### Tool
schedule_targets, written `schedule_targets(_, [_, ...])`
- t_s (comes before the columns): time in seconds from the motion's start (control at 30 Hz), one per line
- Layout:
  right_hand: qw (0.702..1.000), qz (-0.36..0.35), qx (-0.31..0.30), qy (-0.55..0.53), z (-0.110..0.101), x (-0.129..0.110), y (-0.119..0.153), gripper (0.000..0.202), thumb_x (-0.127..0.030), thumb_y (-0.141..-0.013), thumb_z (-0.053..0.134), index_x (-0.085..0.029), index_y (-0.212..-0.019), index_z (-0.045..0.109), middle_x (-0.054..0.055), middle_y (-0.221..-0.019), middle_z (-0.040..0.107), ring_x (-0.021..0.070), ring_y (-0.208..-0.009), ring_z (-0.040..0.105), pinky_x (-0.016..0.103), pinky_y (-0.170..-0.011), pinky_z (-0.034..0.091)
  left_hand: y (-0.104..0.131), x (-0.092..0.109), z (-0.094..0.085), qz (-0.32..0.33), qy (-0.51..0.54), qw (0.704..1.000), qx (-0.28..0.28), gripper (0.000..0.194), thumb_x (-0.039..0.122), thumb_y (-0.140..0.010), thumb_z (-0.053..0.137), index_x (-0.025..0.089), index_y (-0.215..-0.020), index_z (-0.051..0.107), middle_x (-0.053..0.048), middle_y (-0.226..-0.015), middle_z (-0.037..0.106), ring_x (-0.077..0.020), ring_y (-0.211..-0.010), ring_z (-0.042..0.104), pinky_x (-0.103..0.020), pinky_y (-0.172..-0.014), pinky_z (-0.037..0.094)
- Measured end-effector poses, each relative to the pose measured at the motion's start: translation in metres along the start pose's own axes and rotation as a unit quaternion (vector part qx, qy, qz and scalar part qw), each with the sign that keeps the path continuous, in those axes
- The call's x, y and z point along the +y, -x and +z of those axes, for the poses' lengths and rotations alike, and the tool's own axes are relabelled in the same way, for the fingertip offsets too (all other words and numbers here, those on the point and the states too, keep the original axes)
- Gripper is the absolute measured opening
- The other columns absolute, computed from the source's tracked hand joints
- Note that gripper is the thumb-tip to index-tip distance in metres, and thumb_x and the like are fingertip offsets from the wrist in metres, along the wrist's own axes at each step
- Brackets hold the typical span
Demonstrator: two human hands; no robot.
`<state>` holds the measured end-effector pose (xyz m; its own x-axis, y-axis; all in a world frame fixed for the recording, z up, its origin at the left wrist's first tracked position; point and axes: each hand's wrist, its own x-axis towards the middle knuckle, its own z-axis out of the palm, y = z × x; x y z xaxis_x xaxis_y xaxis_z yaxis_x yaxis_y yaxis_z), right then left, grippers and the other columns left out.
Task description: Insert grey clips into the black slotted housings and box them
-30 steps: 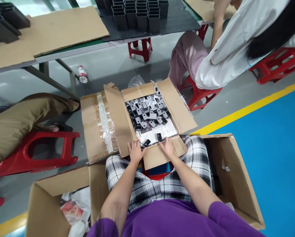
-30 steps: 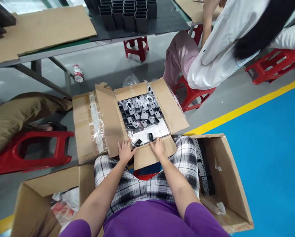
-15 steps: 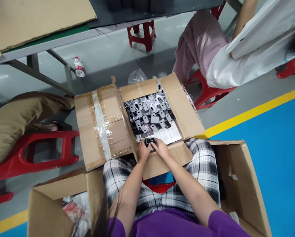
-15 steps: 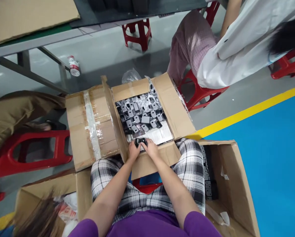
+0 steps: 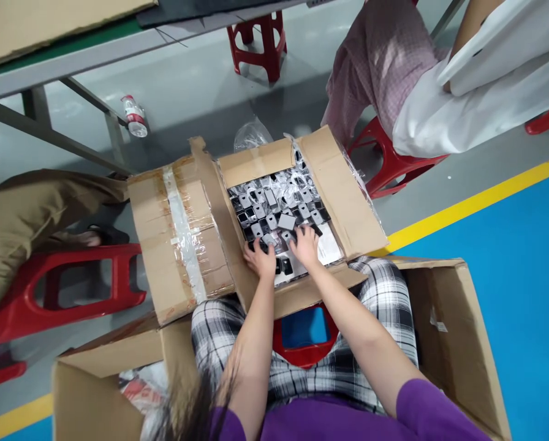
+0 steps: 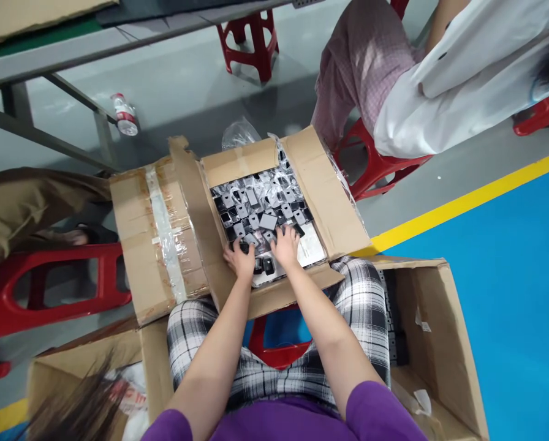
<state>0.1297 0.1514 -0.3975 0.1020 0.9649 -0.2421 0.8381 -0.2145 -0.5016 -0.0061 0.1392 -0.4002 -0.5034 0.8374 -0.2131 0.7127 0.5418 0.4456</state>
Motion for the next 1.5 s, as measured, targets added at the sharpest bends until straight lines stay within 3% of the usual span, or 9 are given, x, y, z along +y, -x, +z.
schedule_targets(0.23, [0.997, -0.053, -0.044, 0.044, 0.004, -0.002, 0.016, 0.053, -0.018, -0.09, 0.056, -0.018, -0.143, 0.05, 0.019, -0.153, 0.04, 0.0346, -0.14, 0.034, 0.053, -0.113, 0.025, -0.006, 0.006, 0.004, 0.08, -0.052, 0.995, -0.04, 0.071, 0.029, -0.076, 0.077, 0.023, -0.141, 0.051, -0.021, -0.163, 0.016, -0.0443, -0.148, 0.022, -0.061, -0.116, 0.028])
schedule_targets(0.47, [0.994, -0.079, -0.073, -0.002, 0.003, -0.01, -0.004, 0.047, -0.005, -0.092, 0.039, -0.015, -0.134, 0.058, 0.023, -0.148, 0.044, 0.0349, -0.132, 0.04, 0.054, -0.108, 0.028, -0.005, -0.02, -0.008, 0.181, -0.046, 0.979, -0.083, 0.058, 0.018, -0.079, 0.07, 0.021, -0.136, 0.058, -0.02, -0.157, 0.032, -0.0417, -0.146, 0.026, -0.062, -0.117, 0.025])
schedule_targets(0.7, [0.983, -0.036, -0.069, -0.167, 0.011, 0.015, 0.041, 0.052, -0.01, -0.079, 0.058, -0.013, -0.131, 0.053, 0.02, -0.133, 0.055, 0.0323, -0.123, 0.049, 0.05, -0.107, 0.038, -0.002, -0.046, -0.014, 0.21, 0.058, 0.966, -0.137, 0.057, 0.008, -0.075, 0.066, 0.019, -0.13, 0.062, -0.019, -0.139, 0.051, -0.0375, -0.133, 0.046, -0.056, -0.113, 0.037])
schedule_targets(0.83, [0.95, 0.069, -0.06, -0.299, 0.016, 0.047, 0.056, 0.064, -0.024, -0.076, 0.061, -0.016, -0.137, 0.042, 0.016, -0.125, 0.058, 0.0273, -0.107, 0.061, 0.043, -0.091, 0.052, -0.003, -0.055, -0.014, 0.178, 0.148, 0.959, -0.161, 0.057, 0.01, -0.071, 0.067, 0.02, -0.126, 0.058, -0.015, -0.133, 0.054, -0.031, -0.129, 0.053, -0.049, -0.111, 0.043])
schedule_targets(0.93, [0.903, 0.127, -0.101, -0.397, 0.016, 0.063, 0.052, 0.066, -0.029, -0.073, 0.06, -0.021, -0.136, 0.043, 0.009, -0.106, 0.065, 0.0222, -0.087, 0.068, 0.037, -0.077, 0.057, 0.0, -0.064, -0.016, 0.112, 0.215, 0.955, -0.17, 0.063, 0.015, -0.07, 0.067, 0.019, -0.129, 0.045, -0.014, -0.125, 0.058, -0.0252, -0.111, 0.064, -0.044, -0.096, 0.055])
schedule_targets(1.17, [0.819, 0.18, -0.171, -0.518, 0.016, 0.066, 0.046, 0.053, -0.036, -0.08, 0.042, -0.021, -0.129, 0.055, 0.006, -0.09, 0.07, 0.0158, -0.066, 0.065, 0.03, -0.062, 0.055, 0.028, -0.091, -0.029, -0.045, 0.291, 0.938, -0.181, 0.074, 0.001, -0.06, 0.051, 0.023, -0.129, 0.038, -0.013, -0.131, 0.06, -0.0215, -0.114, 0.066, -0.034, -0.087, 0.061])
schedule_targets(1.27, [0.82, 0.186, -0.181, -0.51, 0.02, 0.061, 0.046, 0.052, -0.039, -0.085, 0.039, -0.019, -0.129, 0.059, 0.007, -0.087, 0.072, 0.0142, -0.059, 0.06, 0.027, -0.056, 0.052, 0.041, -0.096, -0.027, -0.082, 0.284, 0.936, -0.193, 0.078, -0.002, -0.058, 0.051, 0.023, -0.131, 0.042, -0.013, -0.135, 0.059, -0.0237, -0.113, 0.066, -0.036, -0.083, 0.062])
schedule_targets(1.37, [0.841, 0.183, -0.182, -0.475, 0.025, 0.055, 0.047, 0.05, -0.041, -0.088, 0.042, -0.019, -0.129, 0.062, 0.006, -0.091, 0.074, 0.015, -0.062, 0.062, 0.029, -0.059, 0.053, 0.045, -0.096, -0.021, -0.096, 0.258, 0.941, -0.198, 0.068, 0.0, -0.07, 0.058, 0.017, -0.134, 0.045, -0.015, -0.133, 0.06, -0.0263, -0.116, 0.064, -0.043, -0.09, 0.06])
schedule_targets(1.5, [0.892, 0.156, -0.147, -0.399, 0.031, 0.049, 0.055, 0.041, -0.044, -0.092, 0.054, -0.018, -0.121, 0.066, 0.009, -0.113, 0.073, 0.0204, -0.095, 0.069, 0.041, -0.088, 0.056, 0.046, -0.086, -0.015, -0.088, 0.21, 0.953, -0.201, 0.052, 0.02, -0.088, 0.065, 0.016, -0.137, 0.05, -0.014, -0.136, 0.059, -0.0293, -0.125, 0.058, -0.055, -0.105, 0.048])
